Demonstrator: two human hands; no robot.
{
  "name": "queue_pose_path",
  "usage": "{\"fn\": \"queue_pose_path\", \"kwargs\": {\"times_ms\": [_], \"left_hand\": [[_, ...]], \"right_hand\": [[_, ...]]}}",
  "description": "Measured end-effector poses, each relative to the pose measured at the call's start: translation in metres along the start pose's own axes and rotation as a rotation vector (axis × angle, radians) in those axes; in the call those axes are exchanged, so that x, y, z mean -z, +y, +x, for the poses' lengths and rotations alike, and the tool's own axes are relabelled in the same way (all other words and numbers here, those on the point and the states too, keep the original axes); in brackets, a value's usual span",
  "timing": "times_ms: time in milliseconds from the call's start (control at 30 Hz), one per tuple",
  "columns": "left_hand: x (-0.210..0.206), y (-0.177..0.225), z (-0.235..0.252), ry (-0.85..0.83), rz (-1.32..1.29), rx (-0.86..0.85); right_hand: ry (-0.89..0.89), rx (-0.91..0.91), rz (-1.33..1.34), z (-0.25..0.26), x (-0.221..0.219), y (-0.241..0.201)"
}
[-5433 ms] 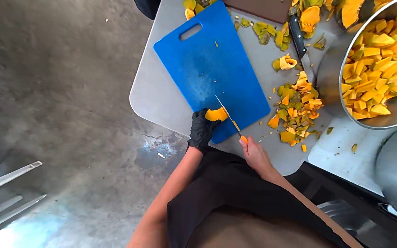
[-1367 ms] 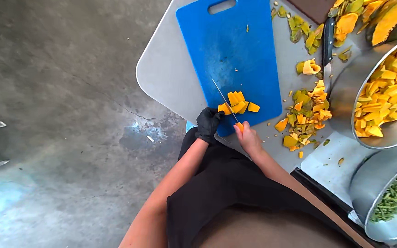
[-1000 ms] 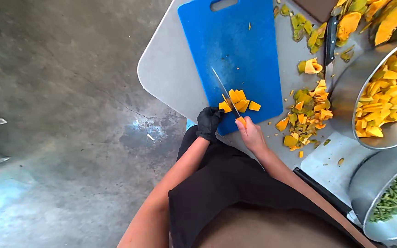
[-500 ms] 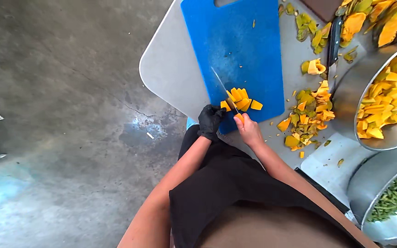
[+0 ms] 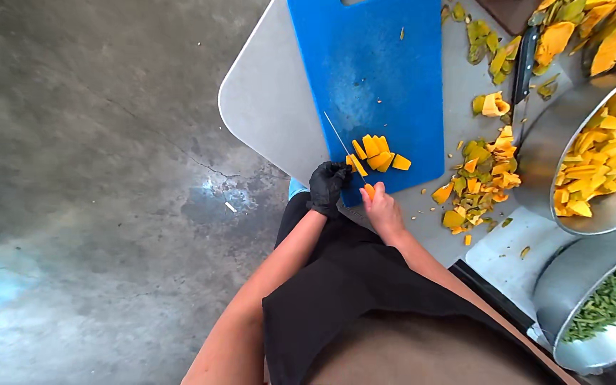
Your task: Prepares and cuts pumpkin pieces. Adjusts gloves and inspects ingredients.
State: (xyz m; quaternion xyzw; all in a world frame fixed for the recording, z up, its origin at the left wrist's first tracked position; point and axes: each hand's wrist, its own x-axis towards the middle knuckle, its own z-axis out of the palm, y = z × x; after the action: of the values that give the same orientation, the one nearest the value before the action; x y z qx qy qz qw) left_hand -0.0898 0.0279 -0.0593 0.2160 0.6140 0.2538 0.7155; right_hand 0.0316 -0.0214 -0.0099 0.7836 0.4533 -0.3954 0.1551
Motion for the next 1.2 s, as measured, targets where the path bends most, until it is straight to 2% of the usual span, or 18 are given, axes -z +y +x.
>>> {"fn": "queue_pose_path", "kwargs": {"times_ms": [133, 267, 400, 533, 733, 800, 900, 1000, 1200], "left_hand": [[0.003, -0.001, 0.002, 0.01, 0.037, -0.015], [0.005, -0.001, 0.003, -0.008, 0.01, -0.007], [0.006, -0.002, 0.006, -0.032, 0.016, -0.005], [0.004, -0.001, 0.005, -0.021, 0.017, 0.007], [0.005, -0.004, 0.004, -0.035, -0.007, -0.033], [0.005, -0.005, 0.006, -0.022, -0.012, -0.055], [0.005, -0.007, 0.012, 0.012, 0.047, -0.054], [0.006, 0.002, 0.011, 0.004, 0.061, -0.018], [0.013, 0.008, 0.007, -0.105, -0.011, 0.013]], "right_hand": [[-0.013, 0.03, 0.15, 0.022, -0.005, 0.003], [-0.019, 0.128, 0.353, 0.018, 0.004, 0.018], [0.075, 0.175, 0.271, -0.005, 0.004, 0.016], [0.044, 0.131, 0.193, -0.014, 0.0, 0.009], [0.031, 0.053, 0.04, -0.011, -0.007, 0.001], [0.052, 0.037, 0.029, -0.005, -0.012, -0.003], [-0.012, -0.02, 0.053, 0.01, -0.012, -0.01], [-0.016, 0.056, 0.15, 0.016, -0.009, 0.001], [0.16, 0.253, 0.29, 0.002, -0.013, 0.029]]}}
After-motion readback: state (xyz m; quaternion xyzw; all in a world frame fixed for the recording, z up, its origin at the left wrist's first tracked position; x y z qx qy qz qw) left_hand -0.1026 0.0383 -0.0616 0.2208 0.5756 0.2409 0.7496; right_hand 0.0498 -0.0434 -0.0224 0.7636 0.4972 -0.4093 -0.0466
